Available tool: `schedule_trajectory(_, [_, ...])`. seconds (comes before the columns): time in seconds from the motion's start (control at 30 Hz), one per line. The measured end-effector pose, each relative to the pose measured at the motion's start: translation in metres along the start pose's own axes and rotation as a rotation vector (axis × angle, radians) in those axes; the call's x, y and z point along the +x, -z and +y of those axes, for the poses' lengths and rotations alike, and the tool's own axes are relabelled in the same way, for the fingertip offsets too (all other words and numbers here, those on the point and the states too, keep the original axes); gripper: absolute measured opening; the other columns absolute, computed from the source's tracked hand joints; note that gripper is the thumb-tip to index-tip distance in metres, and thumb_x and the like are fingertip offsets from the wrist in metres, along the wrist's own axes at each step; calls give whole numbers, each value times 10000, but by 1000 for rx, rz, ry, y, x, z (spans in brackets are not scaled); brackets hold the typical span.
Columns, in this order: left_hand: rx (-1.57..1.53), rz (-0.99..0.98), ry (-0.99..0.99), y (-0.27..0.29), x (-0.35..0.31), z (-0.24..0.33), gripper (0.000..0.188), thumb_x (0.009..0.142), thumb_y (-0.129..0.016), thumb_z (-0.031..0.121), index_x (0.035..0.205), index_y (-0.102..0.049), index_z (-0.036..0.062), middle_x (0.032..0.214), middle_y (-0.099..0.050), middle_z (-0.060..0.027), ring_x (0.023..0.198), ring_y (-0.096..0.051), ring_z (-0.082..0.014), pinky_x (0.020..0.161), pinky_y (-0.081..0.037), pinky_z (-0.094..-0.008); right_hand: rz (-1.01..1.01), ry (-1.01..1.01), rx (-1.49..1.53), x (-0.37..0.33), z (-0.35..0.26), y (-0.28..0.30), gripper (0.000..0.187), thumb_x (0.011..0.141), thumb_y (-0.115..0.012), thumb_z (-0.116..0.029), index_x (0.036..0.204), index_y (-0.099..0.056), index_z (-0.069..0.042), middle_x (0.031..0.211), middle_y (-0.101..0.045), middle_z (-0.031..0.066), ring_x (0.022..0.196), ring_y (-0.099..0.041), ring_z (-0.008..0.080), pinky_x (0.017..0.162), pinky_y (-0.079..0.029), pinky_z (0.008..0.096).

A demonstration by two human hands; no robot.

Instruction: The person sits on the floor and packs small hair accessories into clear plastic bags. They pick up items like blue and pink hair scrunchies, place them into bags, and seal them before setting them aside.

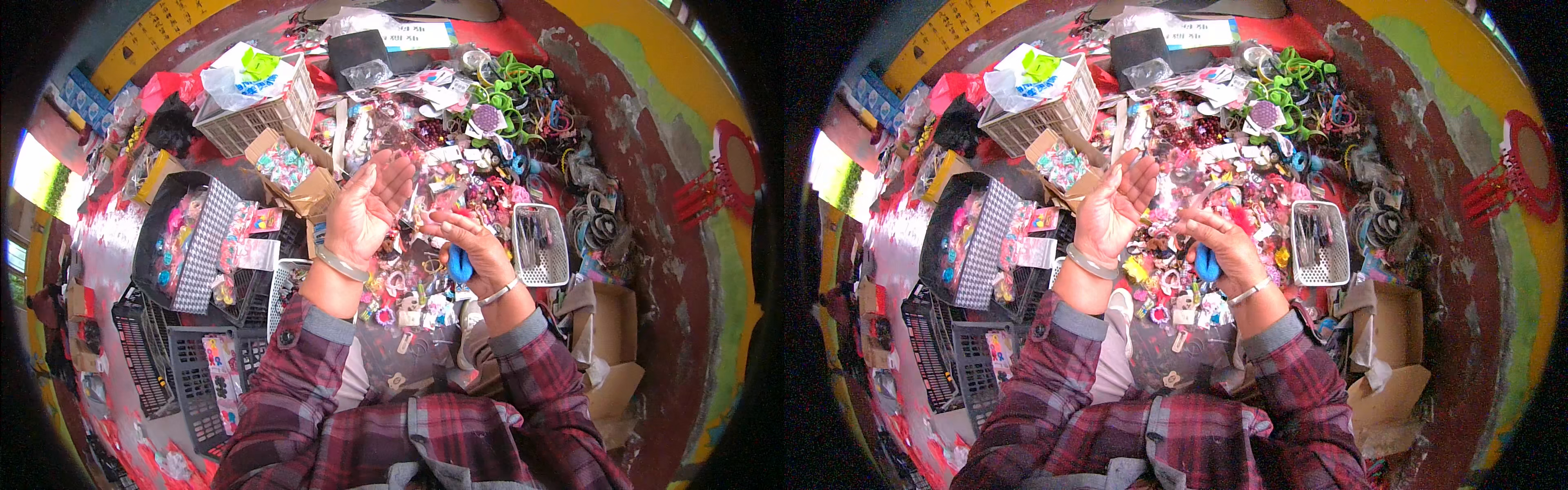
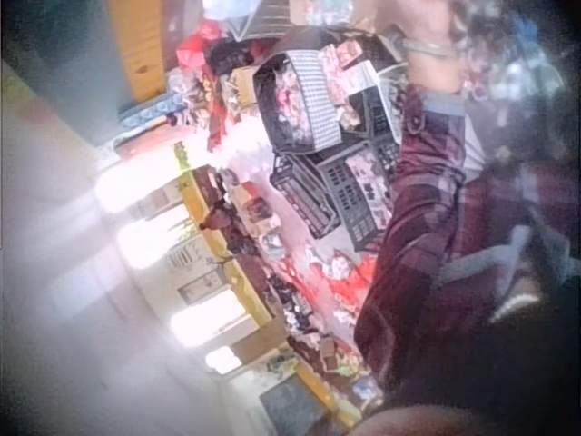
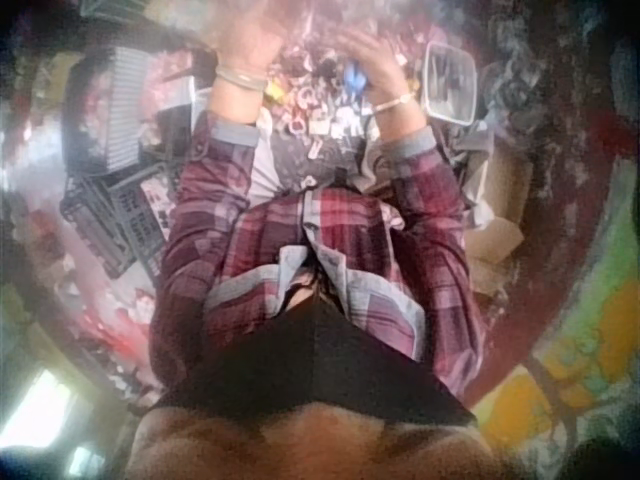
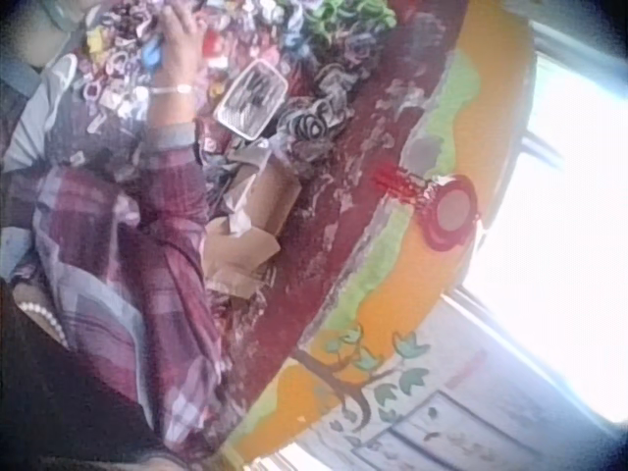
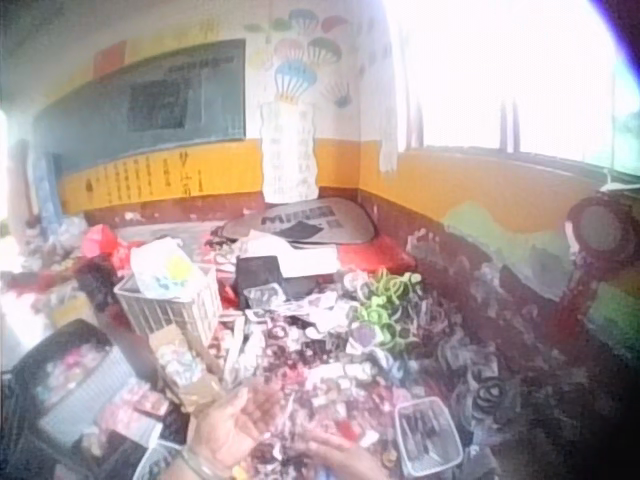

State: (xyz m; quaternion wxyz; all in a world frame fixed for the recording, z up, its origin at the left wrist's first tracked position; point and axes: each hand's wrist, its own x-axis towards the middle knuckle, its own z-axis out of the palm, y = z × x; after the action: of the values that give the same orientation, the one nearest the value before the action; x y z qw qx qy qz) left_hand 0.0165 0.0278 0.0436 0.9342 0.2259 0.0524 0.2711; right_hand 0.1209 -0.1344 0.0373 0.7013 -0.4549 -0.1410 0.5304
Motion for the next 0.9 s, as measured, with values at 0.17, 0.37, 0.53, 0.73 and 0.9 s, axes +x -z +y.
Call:
schedule_trajectory(0.17, [29, 36, 24, 0, -2, 1, 338, 923, -392, 150, 1227, -403, 3, 1181, -506, -192, 1112, -494, -283, 942, -420, -384, 69, 99, -1, 2, 2, -1, 168, 821, -594, -124, 926, -615, 5, 813, -645, 92, 547, -552, 107, 494, -444, 207])
schedule_trajectory(0.37, [440, 381, -196, 31, 1, 6, 407, 874, -512, 149, 1222, -399, -30, 1094, -543, -147, 973, -538, -201, 817, -442, -300, 180, 279, -429, -3, -18, 20, 157, 859, -540, -145, 798, -612, -20, 715, -621, 22, 557, -541, 78, 490, -429, 221])
schedule_trajectory(0.53, [1062, -4, -305, 23, 4, 6, 490, 807, -614, 101, 1239, -414, -12, 1192, -488, -88, 1071, -462, -137, 916, -364, -274, 39, 618, -1407, -14, -27, 22, 92, 807, -561, -159, 812, -606, -79, 690, -608, 115, 601, -592, 291, 521, -453, 369])
schedule_trajectory(0.73, [880, -323, 226, 11, -8, -17, 423, 760, -661, 85, 1142, -504, -3, 1102, -539, -54, 981, -523, -122, 757, -469, -246, -118, 592, -1533, -19, -25, 19, 103, 787, -546, -179, 804, -610, -100, 697, -587, 124, 659, -576, 336, 564, -454, 408])
schedule_trajectory(0.9, [887, -309, 382, 11, -10, -13, 142, 793, -629, 94, 885, -539, 32, 913, -584, -41, 672, -542, -57, 519, -449, -185, -106, 503, -1433, -18, -28, 26, 101, 771, -578, -144, 842, -626, -92, 721, -596, 136, 674, -591, 311, 576, -460, 369])
